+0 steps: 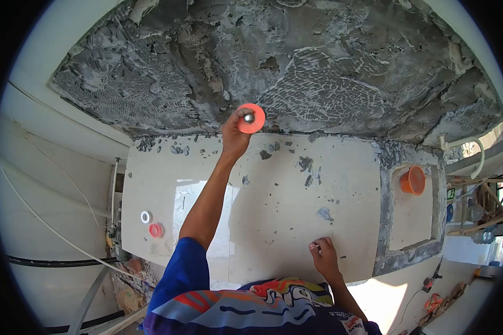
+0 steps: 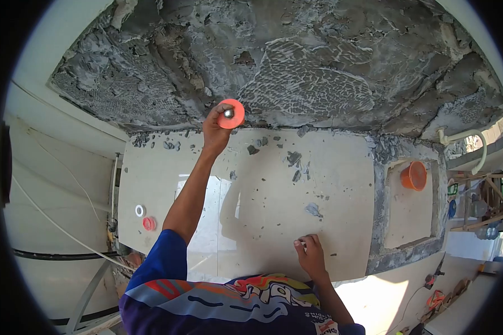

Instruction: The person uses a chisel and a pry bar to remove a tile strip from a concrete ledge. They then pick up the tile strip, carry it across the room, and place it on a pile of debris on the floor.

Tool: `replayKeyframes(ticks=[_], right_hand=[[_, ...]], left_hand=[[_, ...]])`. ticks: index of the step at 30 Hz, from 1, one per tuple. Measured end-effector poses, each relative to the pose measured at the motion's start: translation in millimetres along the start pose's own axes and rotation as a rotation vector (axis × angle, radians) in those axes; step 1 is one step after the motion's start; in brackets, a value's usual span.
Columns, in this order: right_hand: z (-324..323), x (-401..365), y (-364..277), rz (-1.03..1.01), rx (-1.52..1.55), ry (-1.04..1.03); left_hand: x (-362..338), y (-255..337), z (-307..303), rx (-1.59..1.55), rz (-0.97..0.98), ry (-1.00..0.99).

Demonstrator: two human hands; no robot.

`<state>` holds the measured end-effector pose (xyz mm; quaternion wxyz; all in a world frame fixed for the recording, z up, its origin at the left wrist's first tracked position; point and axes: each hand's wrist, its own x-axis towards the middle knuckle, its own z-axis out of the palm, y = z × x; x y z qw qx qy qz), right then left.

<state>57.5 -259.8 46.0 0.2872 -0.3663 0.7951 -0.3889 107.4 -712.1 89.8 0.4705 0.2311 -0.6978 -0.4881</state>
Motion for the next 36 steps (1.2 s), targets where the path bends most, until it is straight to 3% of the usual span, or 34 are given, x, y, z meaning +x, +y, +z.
replayKeyframes(ticks=[7, 10, 15, 19, 25, 28, 32, 36], right_hand=[[4.9, 8.4, -7.8, 0.023, 0.047, 0.012], [6.2, 21.2, -14.5, -0.024, 0.015, -0.037], [5.0, 41.5, -27.0, -0.033, 0.002, -0.067], [8.2, 38.4, -26.6, -0.035, -0.029, -0.113], [9.6, 29.8, -26.2, -0.034, -0.016, -0.147], [7.7, 24.2, -21.7, -0.001, -0.025, -0.134], [9.1, 17.9, -16.0, -0.015, 0.018, -0.136], [3.7, 14.8, -18.4, -0.065, 0.027, -0.116]], left_hand=[[-0.7, -33.2, -2.6, 0.144, 0.102, -0.155], [12.2, -25.3, -11.1, 0.221, 0.211, -0.349], [39.8, -7.2, -20.3, 0.31, 0.028, -0.54], [28.0, -11.3, -13.0, 0.406, 0.173, -0.474], [18.9, -7.2, -9.4, 0.601, 0.149, -0.352], [12.5, -14.4, -0.5, 0.552, 0.277, -0.222], [-9.7, -15.8, 24.8, 0.538, 0.213, 0.007], [-64.7, -6.6, 35.2, 0.521, 0.243, 0.114]])
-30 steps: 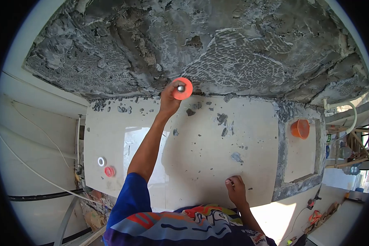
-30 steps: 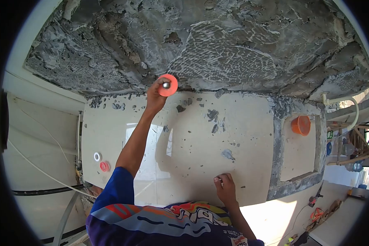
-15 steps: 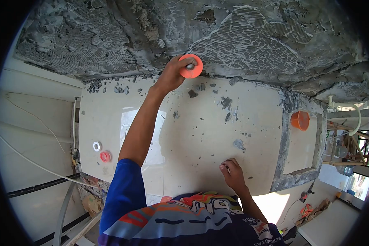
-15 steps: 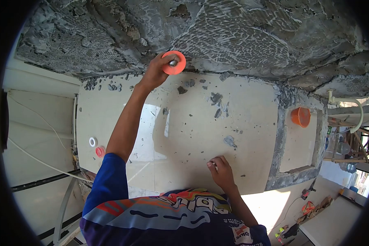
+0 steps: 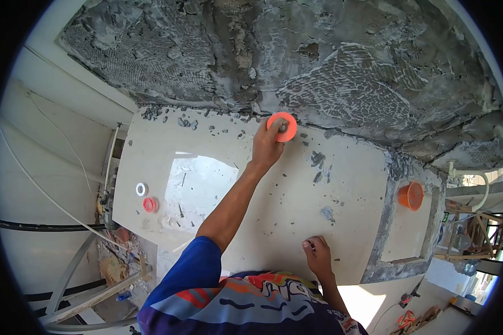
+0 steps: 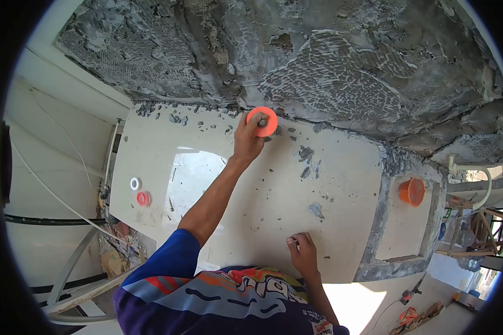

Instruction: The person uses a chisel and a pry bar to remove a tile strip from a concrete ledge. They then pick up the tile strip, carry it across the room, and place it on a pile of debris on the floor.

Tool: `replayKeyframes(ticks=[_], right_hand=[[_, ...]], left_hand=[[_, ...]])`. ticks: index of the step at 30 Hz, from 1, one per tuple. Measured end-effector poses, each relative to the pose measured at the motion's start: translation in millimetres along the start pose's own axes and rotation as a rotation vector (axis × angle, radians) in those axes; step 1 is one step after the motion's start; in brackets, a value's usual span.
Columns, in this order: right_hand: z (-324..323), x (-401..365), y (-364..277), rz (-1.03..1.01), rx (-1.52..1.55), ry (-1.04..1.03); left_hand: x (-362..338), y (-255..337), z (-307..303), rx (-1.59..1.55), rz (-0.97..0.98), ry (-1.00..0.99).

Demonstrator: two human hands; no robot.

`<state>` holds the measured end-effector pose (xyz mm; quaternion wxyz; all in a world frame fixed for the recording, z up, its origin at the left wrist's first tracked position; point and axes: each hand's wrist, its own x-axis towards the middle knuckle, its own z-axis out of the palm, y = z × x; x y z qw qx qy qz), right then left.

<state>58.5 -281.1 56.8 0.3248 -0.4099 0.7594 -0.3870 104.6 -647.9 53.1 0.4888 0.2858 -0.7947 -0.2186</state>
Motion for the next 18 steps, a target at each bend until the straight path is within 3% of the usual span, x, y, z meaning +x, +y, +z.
replayKeyframes(ticks=[2, 4, 6, 8, 12, 15, 18], right_hand=[[0.5, -4.3, 1.7, 0.016, 0.018, 0.027], [-0.1, -9.0, 4.7, 0.038, 0.005, 0.033], [4.5, -10.1, 9.8, 0.025, -0.042, 0.07], [14.1, 12.3, 10.0, -0.154, -0.148, 0.104], [45.3, 127.0, -2.3, -0.33, -0.353, 0.099], [80.9, 234.7, -16.3, -0.453, -0.516, 0.292], [134.6, 307.2, -28.8, -0.315, -0.585, 0.378]], left_hand=[[-27.9, 8.6, -14.5, -0.045, -0.125, 0.186], [-66.1, 3.8, -26.7, -0.2, -0.463, 0.421], [-73.1, 31.7, -71.4, -0.801, -0.734, 0.642], [-110.5, 23.4, -111.5, -0.78, -0.981, 0.822], [-178.1, 31.2, -205.5, -0.924, -1.098, 0.793], [-216.4, 68.3, -257.1, -0.852, -1.123, 0.844], [-261.5, 118.7, -288.1, -0.729, -1.082, 0.925]])
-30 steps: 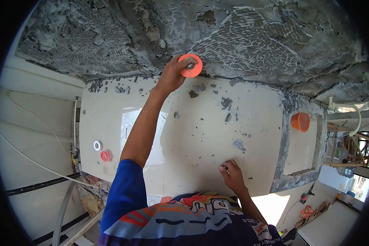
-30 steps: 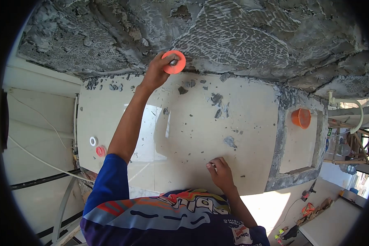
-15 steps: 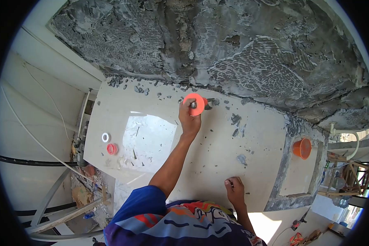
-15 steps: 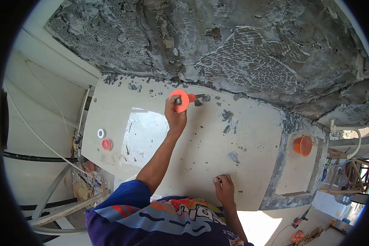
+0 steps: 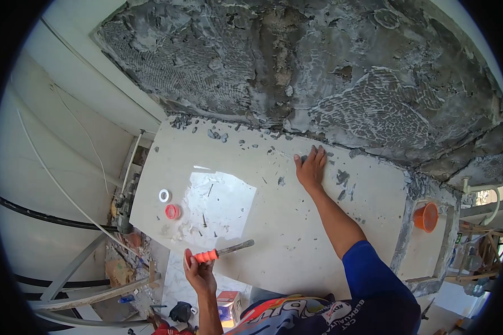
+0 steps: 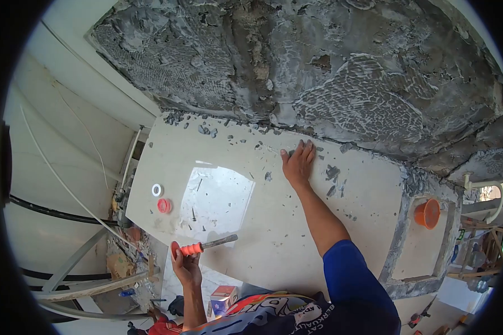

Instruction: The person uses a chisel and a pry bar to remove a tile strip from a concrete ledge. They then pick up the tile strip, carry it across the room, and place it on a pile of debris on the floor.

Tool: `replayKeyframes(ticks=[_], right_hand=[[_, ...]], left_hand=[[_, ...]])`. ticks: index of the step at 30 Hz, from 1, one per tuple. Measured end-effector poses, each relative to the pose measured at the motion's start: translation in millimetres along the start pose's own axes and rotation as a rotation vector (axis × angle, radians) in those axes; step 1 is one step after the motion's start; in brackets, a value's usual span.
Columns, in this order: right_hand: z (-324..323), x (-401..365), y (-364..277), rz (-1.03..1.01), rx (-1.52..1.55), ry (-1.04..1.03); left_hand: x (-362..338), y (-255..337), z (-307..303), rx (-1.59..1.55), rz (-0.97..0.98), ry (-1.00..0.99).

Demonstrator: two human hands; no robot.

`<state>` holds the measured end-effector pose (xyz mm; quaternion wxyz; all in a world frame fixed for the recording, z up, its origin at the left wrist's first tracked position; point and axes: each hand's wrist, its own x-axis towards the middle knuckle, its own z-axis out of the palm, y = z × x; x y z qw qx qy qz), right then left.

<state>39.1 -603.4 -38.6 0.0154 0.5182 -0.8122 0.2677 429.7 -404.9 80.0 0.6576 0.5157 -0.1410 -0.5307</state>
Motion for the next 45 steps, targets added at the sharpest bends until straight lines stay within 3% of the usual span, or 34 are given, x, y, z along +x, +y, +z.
replayKeyframes(ticks=[2, 4, 6, 9, 12, 17, 20, 21, 22, 24, 26, 28, 30, 32, 34, 35, 36, 38, 42, 45], right_hand=[[29.2, 15.2, -33.7, 0.056, -0.12, -0.055], [43.0, 24.8, -71.7, -0.018, -0.038, -0.106], [66.1, 30.7, -109.3, -0.043, -0.011, -0.004], [79.0, 32.7, -141.6, -0.144, 0.17, -0.112], [64.7, 12.6, -140.9, -0.294, 0.406, -0.172], [29.3, -33.4, -93.7, -0.181, 0.102, -0.023], [24.5, -55.0, -90.0, -0.309, 0.195, -0.184], [31.8, -57.7, -97.4, -0.354, 0.454, -0.372], [32.5, -59.9, -105.7, -0.454, 0.553, -0.407], [34.7, -48.5, -114.8, -0.514, 0.454, -0.236], [44.6, -28.4, -109.6, -0.308, 0.361, -0.039], [48.5, -6.6, -96.2, -0.131, 0.074, -0.031], [51.4, 12.8, -84.9, -0.029, -0.008, -0.062], [58.8, 18.8, -95.7, -0.132, -0.002, -0.091], [68.0, 9.6, -111.3, -0.327, 0.085, -0.215], [75.8, -4.8, -123.4, -0.449, 0.315, -0.269], [62.5, -23.2, -136.3, -0.427, 0.559, -0.396], [27.5, -52.7, -147.9, -0.417, 0.563, -0.284], [-48.7, -146.4, -103.8, -0.03, 0.331, 0.004], [-112.6, -238.6, -79.3, 0.146, 0.249, -0.014]], left_hand=[[-31.6, 4.7, -31.4, -0.009, 0.047, 0.053], [-58.6, 3.5, -55.2, -0.017, 0.052, 0.163], [-78.8, 0.5, -62.5, 0.019, 0.021, 0.239], [-91.5, -5.4, -73.5, 0.051, -0.009, 0.211], [-93.5, -6.8, -67.6, 0.092, -0.044, 0.281], [-70.1, -12.0, -76.7, 0.107, -0.034, 0.185], [-58.1, -2.2, -62.7, 0.12, 0.01, 0.114], [-54.6, 1.3, -63.7, 0.159, 0.017, 0.07], [-56.2, 6.0, -59.2, 0.201, 0.022, 0.032], [-65.8, 18.6, -53.2, 0.201, 0.065, 0.027], [-72.3, 30.1, -50.8, 0.234, 0.124, 0.019], [-73.6, 39.2, -54.4, 0.228, 0.14, 0.018], [-59.4, 45.8, -60.9, 0.224, 0.072, 0.064], [-28.1, 47.7, -64.0, 0.221, 0.034, -0.065], [10.5, 49.8, -52.2, 0.243, -0.004, -0.048], [33.7, 52.1, -49.4, 0.258, -0.034, -0.133], [57.1, 57.2, -44.2, 0.264, -0.068, -0.208], [98.7, 65.7, -15.5, 0.266, -0.053, -0.286], [172.3, 66.2, 33.6, 0.231, -0.114, -0.402], [192.0, 45.9, 60.5, 0.261, -0.114, -0.475]])
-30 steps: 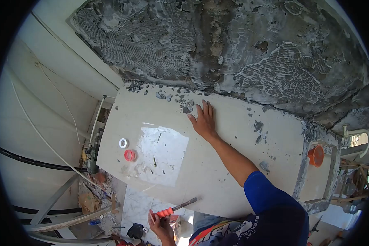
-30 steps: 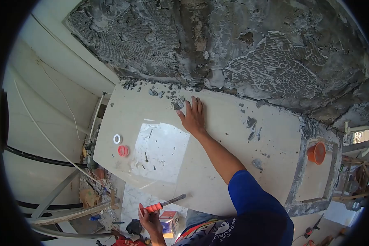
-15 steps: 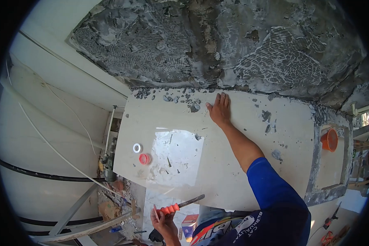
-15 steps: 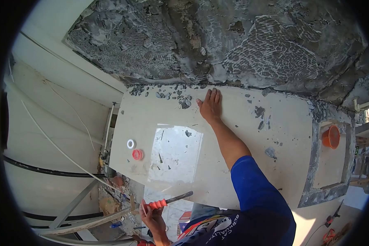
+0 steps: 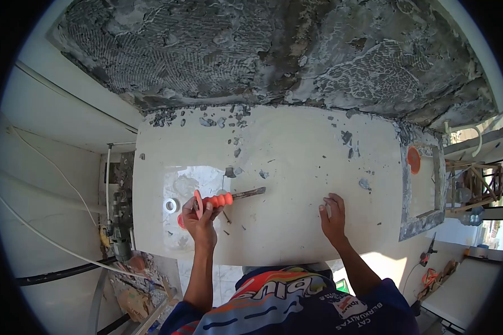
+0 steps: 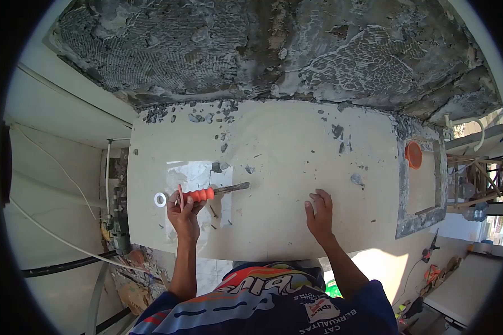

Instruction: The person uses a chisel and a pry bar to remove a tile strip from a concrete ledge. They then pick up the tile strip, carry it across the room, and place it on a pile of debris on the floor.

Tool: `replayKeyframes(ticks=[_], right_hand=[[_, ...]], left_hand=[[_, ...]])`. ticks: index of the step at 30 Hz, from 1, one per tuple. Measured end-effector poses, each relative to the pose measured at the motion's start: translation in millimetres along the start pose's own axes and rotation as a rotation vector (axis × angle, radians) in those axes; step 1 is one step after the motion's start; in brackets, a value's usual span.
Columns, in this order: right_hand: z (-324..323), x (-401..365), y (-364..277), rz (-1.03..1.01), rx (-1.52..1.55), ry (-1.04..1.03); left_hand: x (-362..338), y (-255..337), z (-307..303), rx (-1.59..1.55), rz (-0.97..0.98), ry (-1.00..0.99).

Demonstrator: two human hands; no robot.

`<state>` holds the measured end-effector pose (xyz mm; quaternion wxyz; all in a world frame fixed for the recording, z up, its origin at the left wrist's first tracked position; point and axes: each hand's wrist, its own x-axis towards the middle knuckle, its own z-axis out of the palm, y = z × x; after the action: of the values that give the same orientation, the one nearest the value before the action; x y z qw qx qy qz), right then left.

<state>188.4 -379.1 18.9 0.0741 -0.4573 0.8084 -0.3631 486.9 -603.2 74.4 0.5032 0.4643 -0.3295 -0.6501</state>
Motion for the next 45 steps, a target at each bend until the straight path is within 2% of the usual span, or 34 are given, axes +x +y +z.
replayKeyframes(ticks=[1, 3, 6, 9, 13, 15, 17, 20, 23, 27, 28, 31, 32, 33, 34, 36, 39, 40, 43, 44, 45], right_hand=[[-18.6, -30.7, -2.3, 0.039, -0.018, -0.004], [-37.1, -85.3, -12.1, 0.355, 0.093, -0.037], [-34.3, -129.3, -43.1, 0.501, 0.128, -0.005], [-9.5, -143.5, -60.2, 0.478, 0.227, -0.021], [-4.5, -142.2, -82.7, 0.367, 0.371, -0.15], [-10.2, -152.2, -76.4, 0.323, 0.357, -0.207], [-16.3, -163.3, -75.6, 0.394, 0.354, -0.167], [-18.4, -187.5, -77.8, 0.464, 0.406, -0.07], [-9.7, -201.3, -83.6, 0.472, 0.507, -0.086], [24.8, -229.3, -93.1, 0.53, 0.676, -0.073], [36.1, -238.0, -92.3, 0.529, 0.691, -0.071], [65.1, -269.4, -85.5, 0.582, 0.714, -0.131], [75.0, -281.2, -78.9, 0.607, 0.684, -0.186], [80.3, -291.8, -75.3, 0.63, 0.651, -0.243], [73.2, -298.3, -76.2, 0.571, 0.705, -0.206], [80.7, -313.7, -65.3, 0.604, 0.678, -0.129], [69.2, -329.7, -54.8, 0.716, 0.579, -0.012], [72.7, -344.1, -45.2, 0.758, 0.527, 0.032], [100.9, -405.8, -24.7, 0.974, 0.467, 0.182], [109.9, -424.3, -23.1, 1.058, 0.466, 0.237], [115.0, -440.1, -26.4, 1.168, 0.513, 0.313]], left_hand=[[5.8, -9.5, 1.3, -0.011, -0.011, -0.032], [3.8, -23.3, 14.9, -0.059, -0.051, -0.025], [-13.0, -55.5, 28.6, -0.096, -0.02, 0.002], [-23.8, -93.3, 22.0, -0.085, 0.065, -0.093], [-49.3, -89.7, 27.2, 0.131, 0.173, -0.012], [-52.3, -92.6, 16.6, 0.09, 0.087, -0.035], [-57.2, -92.6, 2.1, 0.073, -0.01, -0.051], [-77.4, -73.1, -5.1, 0.109, -0.21, 0.024], [-104.0, -65.7, -5.9, 0.231, -0.294, 0.135], [-121.3, -90.3, -60.5, 0.289, -0.672, -0.154], [-132.0, -93.2, -61.9, 0.383, -0.677, -0.134], [-128.1, -99.9, -85.4, 0.307, -0.767, -0.248], [-132.3, -97.4, -85.4, 0.298, -0.764, -0.148], [-136.8, -89.8, -80.7, 0.32, -0.746, -0.142], [-137.4, -83.5, -74.9, 0.336, -0.727, -0.14], [-138.7, -74.7, -68.6, 0.363, -0.663, -0.161], [-142.5, -59.4, -71.9, 0.443, -0.71, -0.279], [-150.5, -53.5, -67.3, 0.445, -0.818, -0.218], [-166.1, -46.4, -58.7, 0.752, -0.911, -0.714], [-174.4, -49.2, -47.2, 0.912, -0.753, -0.889], [-166.9, -60.0, -40.9, 1.065, -0.245, -1.123]])
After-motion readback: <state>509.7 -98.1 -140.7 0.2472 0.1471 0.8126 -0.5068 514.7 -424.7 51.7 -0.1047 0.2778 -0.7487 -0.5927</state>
